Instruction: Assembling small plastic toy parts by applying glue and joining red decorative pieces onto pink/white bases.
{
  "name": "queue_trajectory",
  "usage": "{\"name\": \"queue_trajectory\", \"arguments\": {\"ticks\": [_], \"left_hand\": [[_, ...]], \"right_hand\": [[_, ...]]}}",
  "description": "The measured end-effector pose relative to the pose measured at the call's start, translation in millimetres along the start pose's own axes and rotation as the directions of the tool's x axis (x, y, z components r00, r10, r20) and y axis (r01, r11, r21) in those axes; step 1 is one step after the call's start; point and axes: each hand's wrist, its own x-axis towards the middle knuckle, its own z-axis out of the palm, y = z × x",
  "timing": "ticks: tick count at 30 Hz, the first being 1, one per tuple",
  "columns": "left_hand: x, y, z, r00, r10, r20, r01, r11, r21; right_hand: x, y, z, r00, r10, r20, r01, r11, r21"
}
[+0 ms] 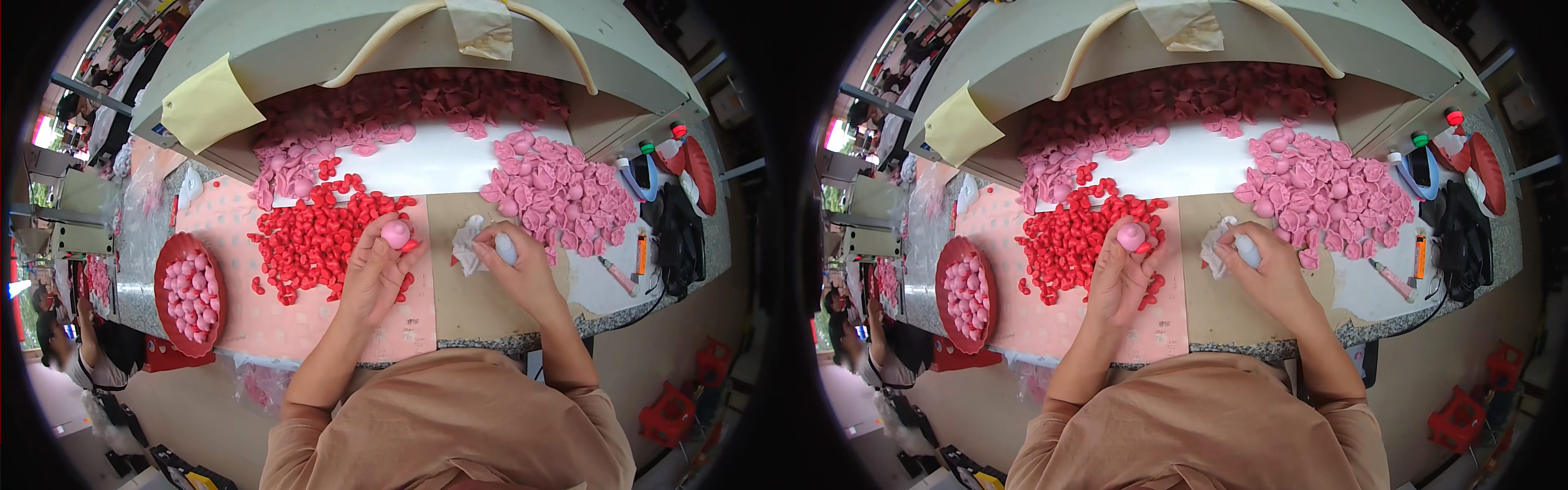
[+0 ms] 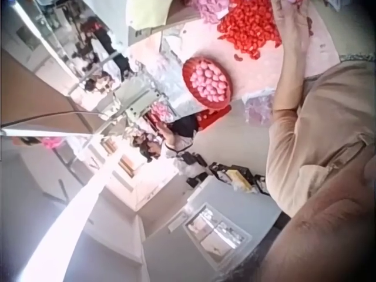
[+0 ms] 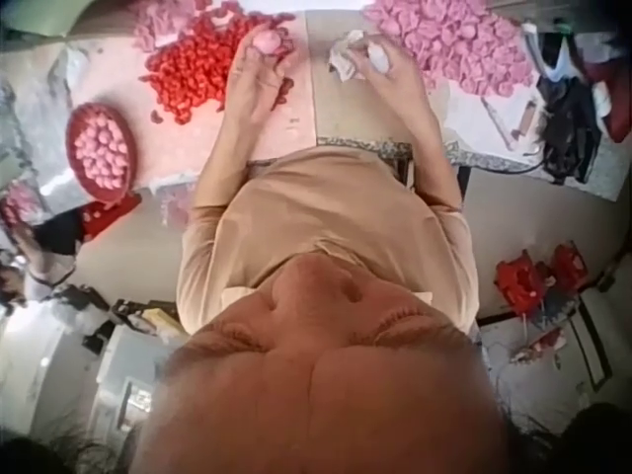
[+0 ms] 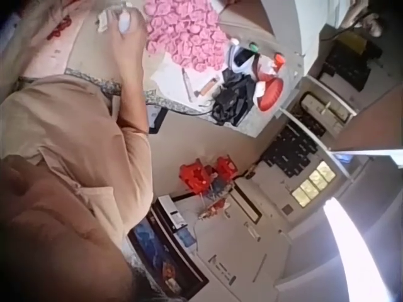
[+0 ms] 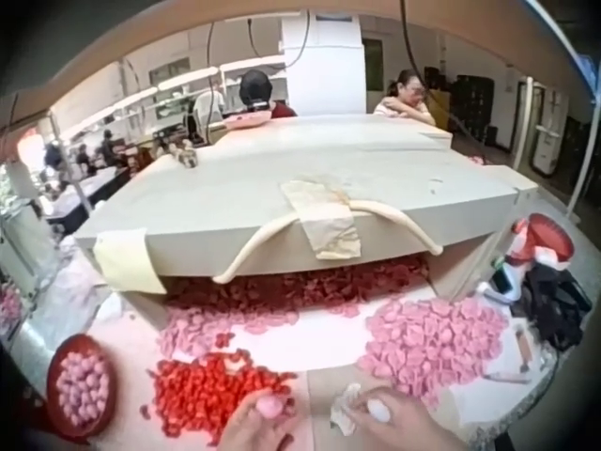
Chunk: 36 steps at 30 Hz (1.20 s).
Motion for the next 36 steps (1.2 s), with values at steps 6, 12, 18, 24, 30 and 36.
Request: {"name": "queue_trajectory", "arguments": {"ticks": [6, 12, 18, 24, 30, 36], "left_hand": [[1, -1, 2, 0.999, -0.044, -0.011, 0.045, 0.998, 0.046], [-2, -7, 5, 0.998, -0.039, -0.042, 0.042, 0.996, 0.077], [-4, -2, -2, 1.000, -0.004, -0.004, 0.005, 0.969, 0.245], [-6, -5, -6, 0.994, 0.075, 0.074, -0.095, 0.941, 0.326], [-7, -8, -7, 0.979, 0.141, 0.144, -0.188, 0.895, 0.405], [-5, -3, -1, 0.976, 0.163, 0.141, -0.212, 0.853, 0.477]], "right_hand": [[5, -16, 16, 0.985, -0.156, -0.072, 0.162, 0.984, 0.077], [21, -18, 53, 0.954, -0.293, -0.055, 0.298, 0.934, 0.198], [19, -10, 54, 0.938, -0.348, -0.010, 0.345, 0.925, 0.157], [17, -8, 55, 0.928, -0.373, 0.005, 0.364, 0.908, 0.207], [17, -3, 52, 0.924, -0.382, 0.033, 0.368, 0.907, 0.206], [18, 0, 52, 0.909, -0.415, 0.042, 0.403, 0.900, 0.168]]}}
